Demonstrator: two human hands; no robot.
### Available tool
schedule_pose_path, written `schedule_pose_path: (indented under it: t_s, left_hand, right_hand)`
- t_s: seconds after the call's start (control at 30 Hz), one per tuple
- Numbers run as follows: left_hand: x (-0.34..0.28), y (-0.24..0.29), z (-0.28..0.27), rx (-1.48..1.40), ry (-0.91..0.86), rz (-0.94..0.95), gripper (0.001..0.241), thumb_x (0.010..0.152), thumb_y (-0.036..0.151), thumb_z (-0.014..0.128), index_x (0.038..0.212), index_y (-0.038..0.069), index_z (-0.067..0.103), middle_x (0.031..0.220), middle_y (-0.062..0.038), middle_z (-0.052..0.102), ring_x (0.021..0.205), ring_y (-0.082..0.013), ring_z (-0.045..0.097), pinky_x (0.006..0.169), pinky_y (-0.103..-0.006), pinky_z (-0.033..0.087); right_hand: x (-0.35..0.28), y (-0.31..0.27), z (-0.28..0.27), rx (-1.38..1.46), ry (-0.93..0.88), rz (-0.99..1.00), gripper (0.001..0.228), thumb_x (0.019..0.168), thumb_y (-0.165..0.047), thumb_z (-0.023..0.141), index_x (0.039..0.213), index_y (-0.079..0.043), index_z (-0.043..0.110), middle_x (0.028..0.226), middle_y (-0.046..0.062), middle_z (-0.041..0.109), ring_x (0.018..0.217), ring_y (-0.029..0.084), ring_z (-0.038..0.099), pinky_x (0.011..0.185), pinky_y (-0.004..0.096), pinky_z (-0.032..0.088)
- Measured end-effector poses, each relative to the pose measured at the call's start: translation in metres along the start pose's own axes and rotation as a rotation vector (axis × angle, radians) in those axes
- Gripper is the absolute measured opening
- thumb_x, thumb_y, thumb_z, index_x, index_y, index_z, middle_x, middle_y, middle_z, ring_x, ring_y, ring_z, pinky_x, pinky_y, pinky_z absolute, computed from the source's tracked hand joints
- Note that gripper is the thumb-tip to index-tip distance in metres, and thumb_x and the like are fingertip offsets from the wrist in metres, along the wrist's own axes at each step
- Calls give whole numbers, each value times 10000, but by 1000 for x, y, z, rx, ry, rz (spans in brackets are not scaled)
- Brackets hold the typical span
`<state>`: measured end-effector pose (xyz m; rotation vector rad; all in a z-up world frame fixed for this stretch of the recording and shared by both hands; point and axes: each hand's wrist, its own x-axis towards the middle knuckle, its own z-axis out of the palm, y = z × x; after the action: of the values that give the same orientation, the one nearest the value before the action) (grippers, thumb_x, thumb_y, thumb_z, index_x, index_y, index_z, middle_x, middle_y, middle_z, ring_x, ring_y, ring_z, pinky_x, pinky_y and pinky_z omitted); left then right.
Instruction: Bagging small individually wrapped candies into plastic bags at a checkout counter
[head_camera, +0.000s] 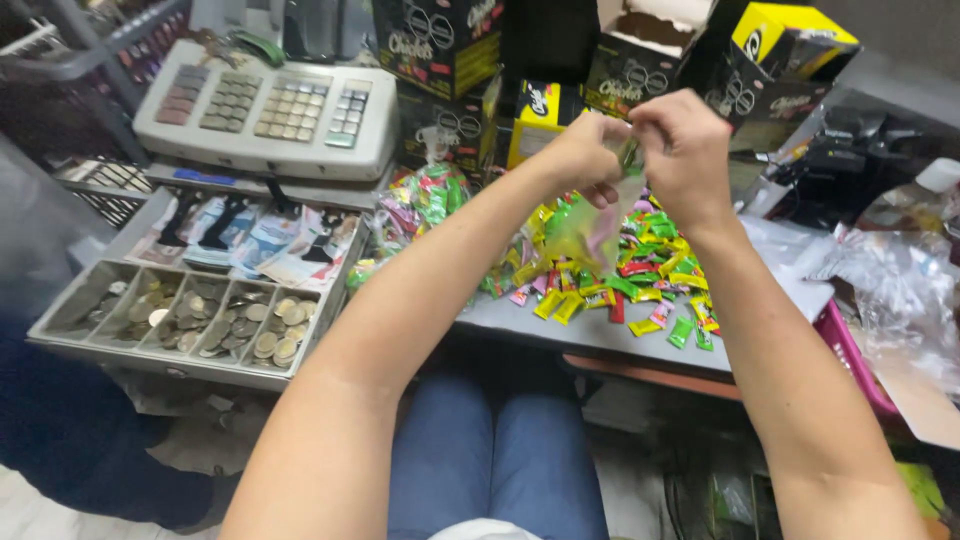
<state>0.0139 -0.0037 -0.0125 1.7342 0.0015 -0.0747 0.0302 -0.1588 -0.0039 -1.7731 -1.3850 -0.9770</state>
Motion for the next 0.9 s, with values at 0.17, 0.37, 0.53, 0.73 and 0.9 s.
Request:
schedule_pose_path:
  t_s: [0.17, 0.37, 0.53, 0.73, 0.9]
  left_hand:
    - [1, -11, -10, -66, 26, 80, 687, 823, -164, 565, 1489, -32, 456, 1299, -401, 576, 568, -356, 751, 472, -392, 696]
    - [10, -21, -16, -71, 34, 57, 687, 826, -175, 567, 1489, -38, 449, 1375, -393, 517, 571, -345, 745, 459, -393, 691]
    - [9, -19, -19, -72, 45, 48, 711, 816, -196, 542, 1504, -76, 410, 1502, -377, 419, 564, -307, 735, 445, -368, 682]
    - [3, -14, -18, -42, 42, 44, 712, 827, -184, 528, 1517, -91, 380, 1595, -322, 324, 594, -329, 744, 475, -376, 690]
    - [-10, -6, -20, 8, 51, 37, 712, 819, -190, 517, 1512, -104, 378, 1591, -314, 332, 593, -315, 745, 488, -354, 690]
  right_hand:
    - [-26, 46, 2, -137, 14, 8, 152, 963, 29, 787, 1103, -16, 748, 1003, 159, 692, 971, 384, 685, 854, 470, 534]
    - [-115, 85, 26, -546, -895, 796, 609, 823, -526, 785, 1253, -104, 696, 1176, 247, 729, 1117, 453, 699, 976, 571, 541]
    - [-172, 107, 51, -568, -1025, 899, 540, 929, -428, 714, 1288, -26, 679, 1164, 276, 752, 1110, 457, 727, 945, 576, 572]
    - [-197, 191, 53, -591, -822, 818, 267, 903, -235, 642, 1124, -242, 792, 1066, 137, 784, 1058, 389, 756, 935, 494, 607]
    - [-175, 196, 35, -478, -628, 872, 307, 919, -274, 690, 1209, -328, 772, 1123, 155, 783, 1140, 401, 708, 1006, 508, 561]
